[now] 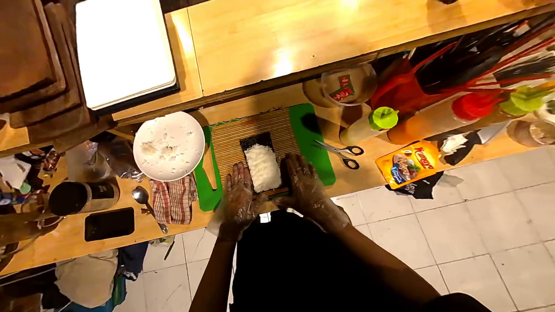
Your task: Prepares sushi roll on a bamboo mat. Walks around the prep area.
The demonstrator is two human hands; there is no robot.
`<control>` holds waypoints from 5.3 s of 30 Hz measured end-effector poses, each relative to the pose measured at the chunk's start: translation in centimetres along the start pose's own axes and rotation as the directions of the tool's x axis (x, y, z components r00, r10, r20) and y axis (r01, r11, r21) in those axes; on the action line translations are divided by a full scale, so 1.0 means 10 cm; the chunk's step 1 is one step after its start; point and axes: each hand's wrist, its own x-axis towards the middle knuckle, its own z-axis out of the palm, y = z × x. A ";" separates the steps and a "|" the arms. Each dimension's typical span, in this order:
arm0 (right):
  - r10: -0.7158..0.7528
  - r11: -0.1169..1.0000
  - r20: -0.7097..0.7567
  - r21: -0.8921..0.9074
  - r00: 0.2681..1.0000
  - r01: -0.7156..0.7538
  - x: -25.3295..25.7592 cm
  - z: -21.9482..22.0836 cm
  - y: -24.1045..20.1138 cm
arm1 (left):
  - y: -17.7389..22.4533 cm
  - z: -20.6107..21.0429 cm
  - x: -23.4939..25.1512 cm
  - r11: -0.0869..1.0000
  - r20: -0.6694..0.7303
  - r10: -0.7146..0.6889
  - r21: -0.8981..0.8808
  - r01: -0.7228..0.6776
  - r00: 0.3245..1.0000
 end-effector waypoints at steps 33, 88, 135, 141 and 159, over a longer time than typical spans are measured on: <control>-0.104 0.978 -0.245 0.152 0.964 0.144 -0.50 -0.12 0.38 | 0.08 -0.03 -0.29 0.993 -0.057 -0.115 -0.005 0.115 0.992; -0.002 0.999 -0.093 -0.034 0.996 -0.002 -0.25 0.26 -0.22 | 0.43 0.16 -0.40 0.997 -0.089 -0.076 -0.014 0.075 0.993; -0.085 0.996 -0.148 0.007 0.985 0.087 -0.25 0.33 -0.18 | 0.65 -0.11 0.00 0.978 0.127 -0.141 0.170 0.118 0.982; -0.081 0.996 -0.135 0.021 0.988 0.084 -0.25 0.32 -0.19 | 0.66 -0.11 0.04 0.977 0.115 -0.130 0.186 0.107 0.985; -0.089 0.996 -0.112 -0.003 0.990 0.089 -0.25 0.32 -0.18 | 0.78 -0.20 0.13 0.985 0.135 -0.136 0.120 0.120 0.982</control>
